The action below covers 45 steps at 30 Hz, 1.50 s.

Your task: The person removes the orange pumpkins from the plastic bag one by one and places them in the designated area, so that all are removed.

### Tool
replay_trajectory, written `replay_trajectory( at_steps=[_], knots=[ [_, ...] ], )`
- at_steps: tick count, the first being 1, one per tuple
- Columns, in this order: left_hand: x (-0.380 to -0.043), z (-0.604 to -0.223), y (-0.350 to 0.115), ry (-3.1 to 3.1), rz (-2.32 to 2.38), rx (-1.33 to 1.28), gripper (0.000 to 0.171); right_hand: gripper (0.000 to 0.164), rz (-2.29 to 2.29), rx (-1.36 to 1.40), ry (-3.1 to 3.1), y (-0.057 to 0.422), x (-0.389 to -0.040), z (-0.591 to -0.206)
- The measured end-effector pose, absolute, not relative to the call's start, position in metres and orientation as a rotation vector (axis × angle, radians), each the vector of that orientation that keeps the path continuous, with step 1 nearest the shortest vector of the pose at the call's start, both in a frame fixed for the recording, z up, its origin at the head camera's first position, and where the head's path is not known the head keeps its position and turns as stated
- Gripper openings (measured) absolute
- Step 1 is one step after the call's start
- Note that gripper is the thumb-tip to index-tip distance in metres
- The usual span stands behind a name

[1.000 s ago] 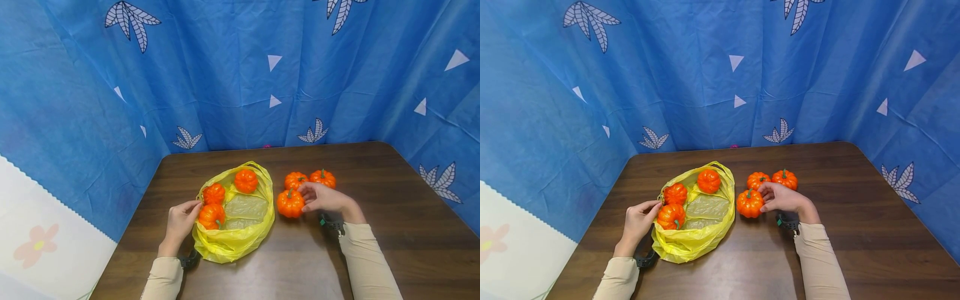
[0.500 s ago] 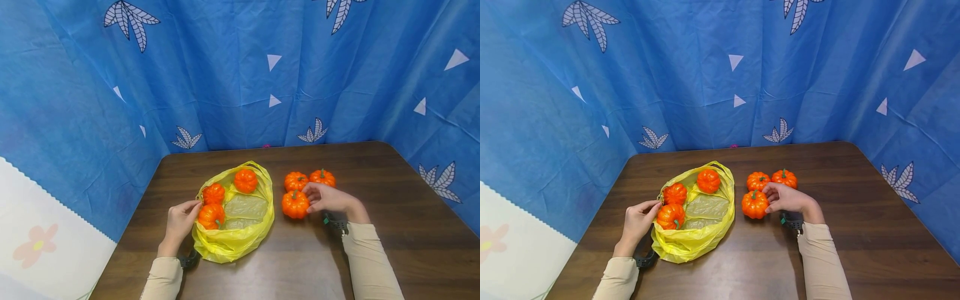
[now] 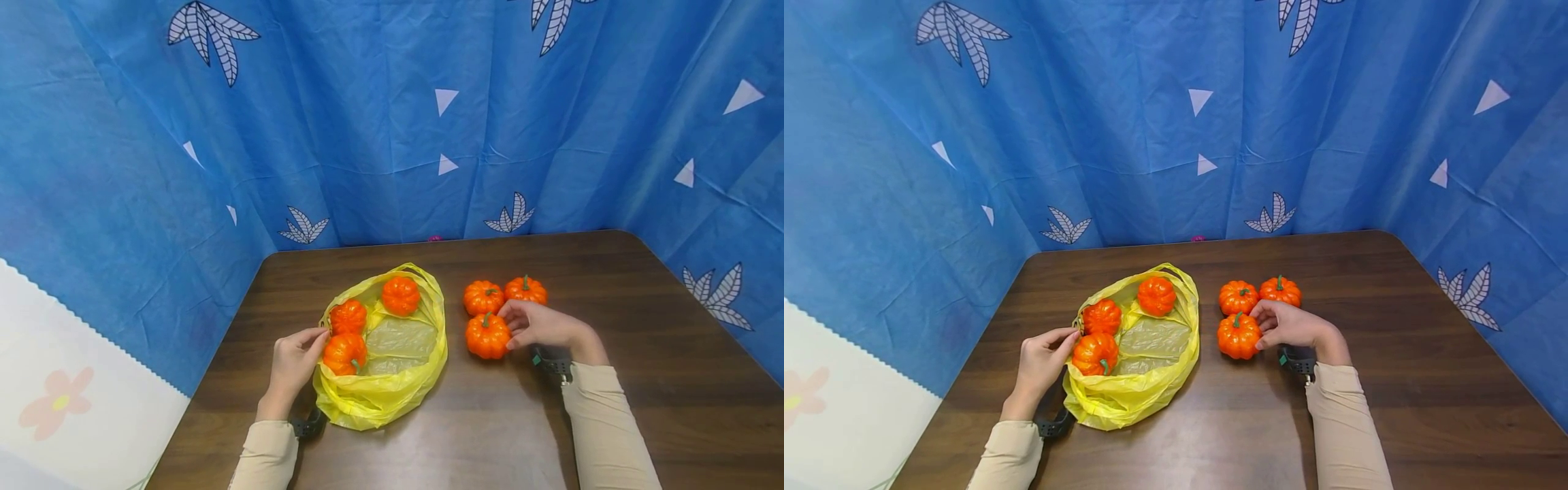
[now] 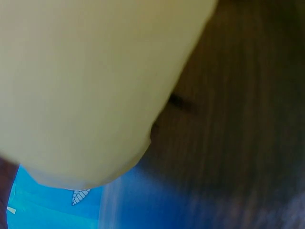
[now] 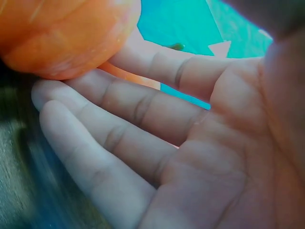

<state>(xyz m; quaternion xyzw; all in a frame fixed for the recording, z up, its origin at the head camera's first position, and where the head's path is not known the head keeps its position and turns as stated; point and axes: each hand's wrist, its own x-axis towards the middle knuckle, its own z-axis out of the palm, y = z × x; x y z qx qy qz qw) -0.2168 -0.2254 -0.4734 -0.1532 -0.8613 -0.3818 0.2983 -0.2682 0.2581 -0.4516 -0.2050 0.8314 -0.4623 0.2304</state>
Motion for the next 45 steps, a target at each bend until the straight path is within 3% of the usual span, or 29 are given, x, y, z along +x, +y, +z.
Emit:
replay_trajectory(
  at_steps=[45],
  knots=[
    [-0.217, -0.474, -0.226, -2.28, -0.993, -0.423, 0.012, 0.055, -1.235, -0.555, 2.31, 0.272, -0.266, -0.45]
  ],
)
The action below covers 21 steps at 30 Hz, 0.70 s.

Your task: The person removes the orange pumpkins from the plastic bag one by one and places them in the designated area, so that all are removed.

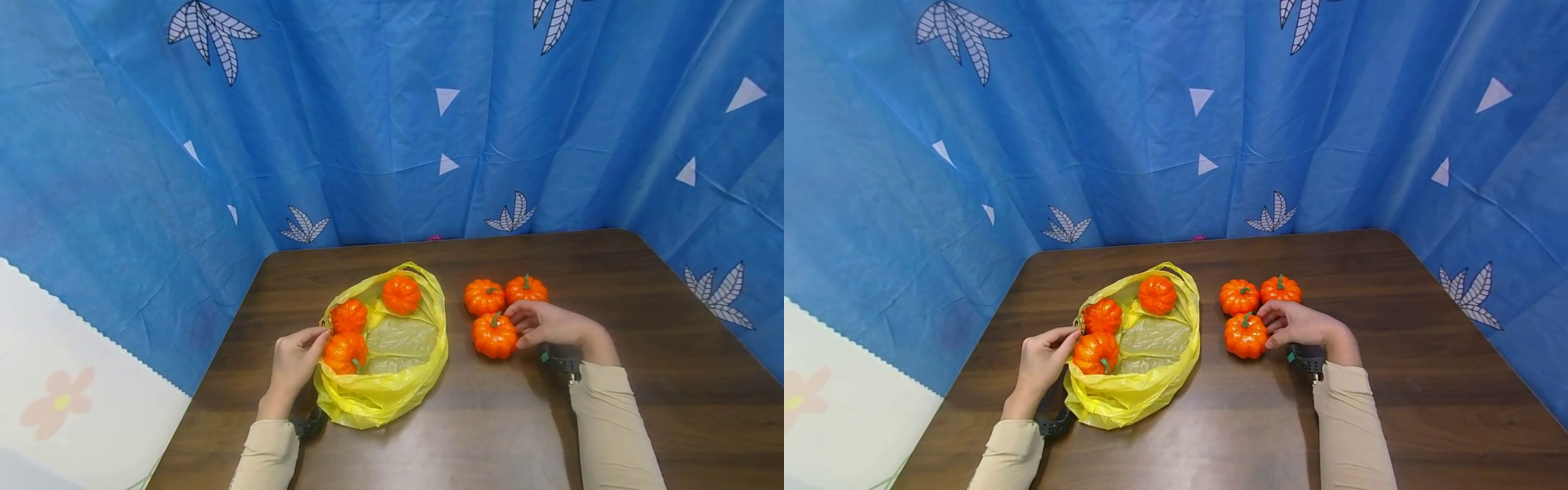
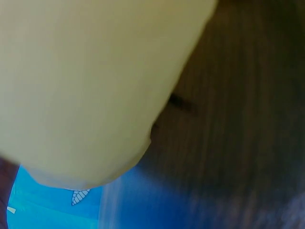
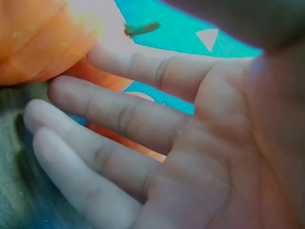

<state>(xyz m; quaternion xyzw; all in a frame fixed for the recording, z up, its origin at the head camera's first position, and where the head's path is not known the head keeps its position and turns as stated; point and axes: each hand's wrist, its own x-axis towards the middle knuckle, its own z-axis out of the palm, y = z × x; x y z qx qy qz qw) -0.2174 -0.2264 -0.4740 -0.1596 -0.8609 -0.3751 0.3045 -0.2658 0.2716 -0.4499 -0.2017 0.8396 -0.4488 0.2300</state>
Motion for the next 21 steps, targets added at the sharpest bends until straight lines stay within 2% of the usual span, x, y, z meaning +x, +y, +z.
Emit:
replay_trajectory(
  at_steps=[11, 21],
  knots=[
    [-0.218, -0.475, -0.227, -2.281, -1.0, -0.427, 0.012, 0.05, -1.34, -0.492, 2.423, 0.272, -0.262, -0.433],
    [-0.218, -0.474, -0.226, -2.277, -0.998, -0.436, 0.011, 0.049, -1.441, -0.456, 2.557, 0.248, -0.256, -0.407]
  ],
)
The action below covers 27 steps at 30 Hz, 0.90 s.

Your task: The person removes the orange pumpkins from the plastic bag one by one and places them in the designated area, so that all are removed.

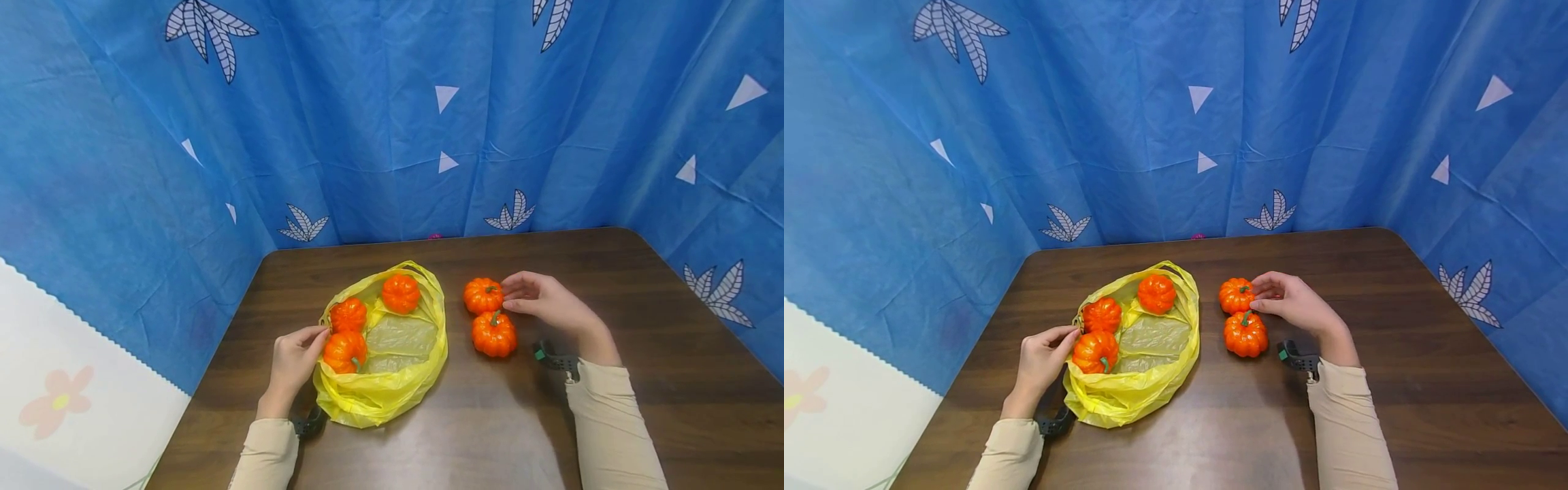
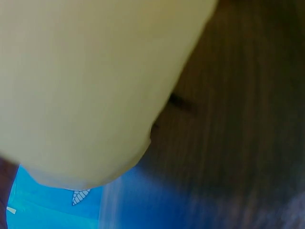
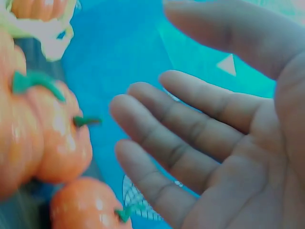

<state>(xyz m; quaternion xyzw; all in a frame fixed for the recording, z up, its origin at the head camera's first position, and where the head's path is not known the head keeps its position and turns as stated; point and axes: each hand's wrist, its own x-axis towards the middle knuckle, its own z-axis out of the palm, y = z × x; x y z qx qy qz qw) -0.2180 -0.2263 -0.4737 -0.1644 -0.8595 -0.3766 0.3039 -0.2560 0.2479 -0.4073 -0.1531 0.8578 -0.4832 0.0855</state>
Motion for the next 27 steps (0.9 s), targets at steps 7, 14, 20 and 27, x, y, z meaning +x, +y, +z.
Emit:
replay_trajectory(
  at_steps=[7, 14, 20, 27],
  knots=[
    [-0.218, -0.474, -0.226, -2.271, -1.006, -0.433, 0.011, 0.044, -1.562, -0.494, 2.55, 0.221, -0.254, -0.4],
    [-0.218, -0.474, -0.226, -2.27, -1.004, -0.429, 0.011, 0.039, -1.613, -0.559, 2.513, 0.2, -0.252, -0.4],
    [-0.216, -0.472, -0.225, -2.279, -1.012, -0.426, 0.01, 0.037, -1.611, -0.619, 2.495, 0.181, -0.249, -0.4],
    [-0.215, -0.47, -0.226, -2.285, -1.002, -0.416, 0.01, 0.038, -1.557, -0.723, 2.459, 0.158, -0.249, -0.405]
  ],
)
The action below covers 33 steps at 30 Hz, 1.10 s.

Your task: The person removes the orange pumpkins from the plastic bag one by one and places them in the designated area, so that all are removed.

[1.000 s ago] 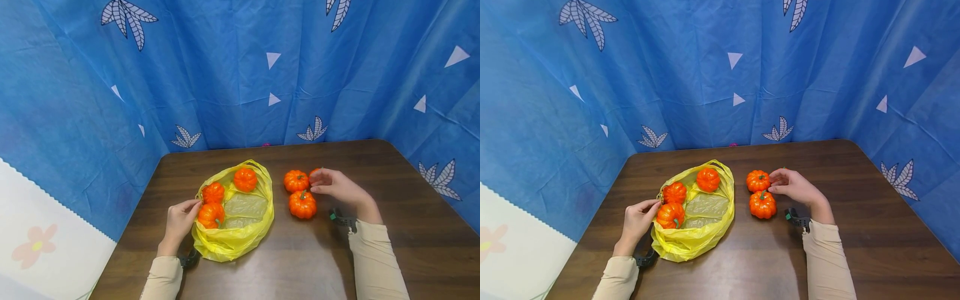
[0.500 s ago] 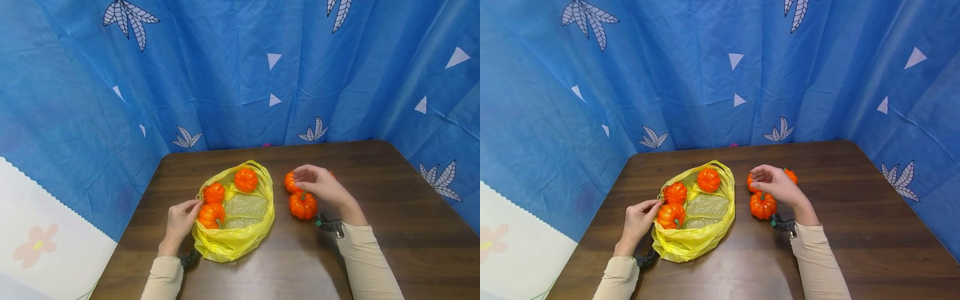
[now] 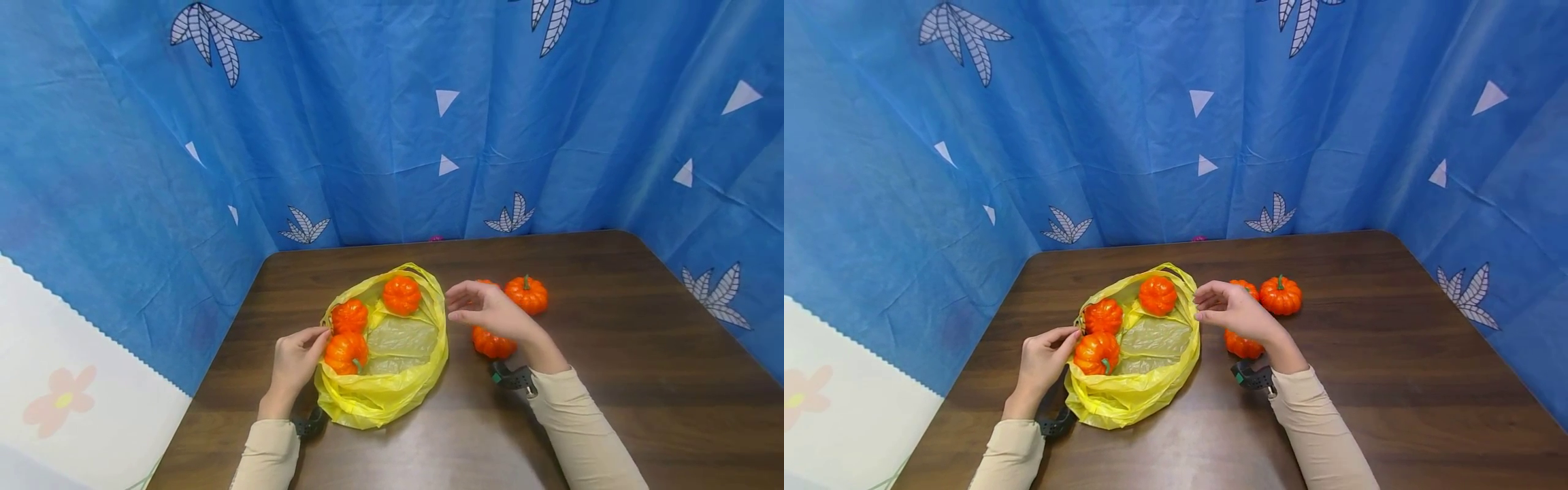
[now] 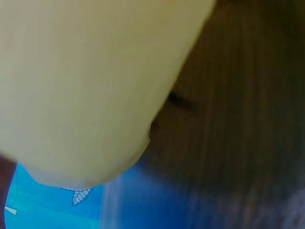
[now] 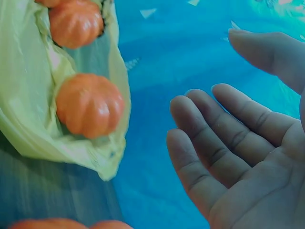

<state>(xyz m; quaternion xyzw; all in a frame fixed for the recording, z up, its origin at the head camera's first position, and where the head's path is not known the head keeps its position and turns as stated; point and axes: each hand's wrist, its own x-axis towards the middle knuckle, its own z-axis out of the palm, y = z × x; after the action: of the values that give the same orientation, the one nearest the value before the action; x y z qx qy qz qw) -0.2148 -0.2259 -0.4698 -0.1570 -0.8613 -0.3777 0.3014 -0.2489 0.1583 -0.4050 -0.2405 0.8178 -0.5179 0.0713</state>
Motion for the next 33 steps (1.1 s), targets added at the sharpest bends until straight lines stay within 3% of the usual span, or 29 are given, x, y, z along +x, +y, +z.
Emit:
replay_trajectory(
  at_steps=[11, 33],
  knots=[
    [-0.215, -0.475, -0.228, -2.283, -0.975, -0.429, 0.01, 0.036, -1.466, -0.839, 2.376, 0.127, -0.245, -0.418],
    [-0.216, -0.475, -0.227, -2.23, -0.978, -0.456, 0.01, 0.038, -1.417, -1.044, 2.177, 0.072, -0.274, -0.416]
  ],
)
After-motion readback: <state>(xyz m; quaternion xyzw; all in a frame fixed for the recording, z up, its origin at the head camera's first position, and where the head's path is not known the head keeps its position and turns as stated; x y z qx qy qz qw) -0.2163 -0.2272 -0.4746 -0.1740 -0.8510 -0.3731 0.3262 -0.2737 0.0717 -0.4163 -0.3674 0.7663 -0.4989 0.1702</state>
